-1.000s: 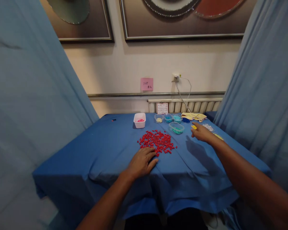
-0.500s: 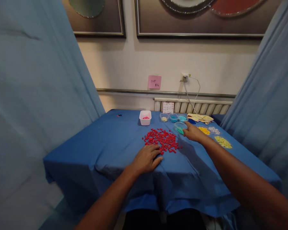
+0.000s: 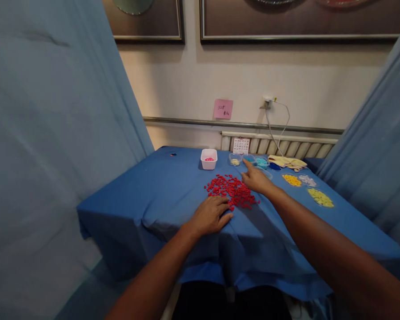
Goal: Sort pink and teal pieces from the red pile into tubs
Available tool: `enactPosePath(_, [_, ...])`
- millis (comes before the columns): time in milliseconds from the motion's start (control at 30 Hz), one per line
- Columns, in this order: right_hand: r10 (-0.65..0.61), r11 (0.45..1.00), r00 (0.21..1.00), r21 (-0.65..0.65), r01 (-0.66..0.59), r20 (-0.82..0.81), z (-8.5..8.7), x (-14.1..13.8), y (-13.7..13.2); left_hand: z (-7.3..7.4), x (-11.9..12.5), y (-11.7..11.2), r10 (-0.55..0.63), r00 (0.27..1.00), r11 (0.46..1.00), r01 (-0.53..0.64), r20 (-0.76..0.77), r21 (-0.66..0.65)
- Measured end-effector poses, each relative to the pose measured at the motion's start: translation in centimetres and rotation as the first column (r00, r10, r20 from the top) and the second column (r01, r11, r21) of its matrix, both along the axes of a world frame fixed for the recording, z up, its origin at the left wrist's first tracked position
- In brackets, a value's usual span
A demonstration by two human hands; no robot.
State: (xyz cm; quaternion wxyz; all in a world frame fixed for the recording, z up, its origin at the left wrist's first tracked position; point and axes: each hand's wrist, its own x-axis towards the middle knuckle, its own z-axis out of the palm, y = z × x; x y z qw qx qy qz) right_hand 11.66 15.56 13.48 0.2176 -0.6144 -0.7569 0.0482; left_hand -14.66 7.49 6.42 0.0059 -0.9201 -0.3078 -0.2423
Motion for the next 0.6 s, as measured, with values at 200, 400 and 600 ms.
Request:
enactPosePath(200, [0.133,0.991,0.990,-0.016,-0.134,-0.046,1.7,-4.3,-0.4,0.0,0.1,0.0,-0.011,1.000,1.000,0.011,-0.008,0.000])
enactPosePath(400, [0.350,0.936,0.931,0.011,-0.351,-0.105,1.2,-6.1,-3.1,0.4,0.0,0.0,-0.014,0.999,1.000,0.014,0.036,-0.005])
enactPosePath(600, [0.312,0.948,0.934,-0.004,-0.318,-0.174,-2.7,-0.2,-5.3,0.3,0.1,0.0,0.011,0.999,0.997,-0.008,0.047,-0.078])
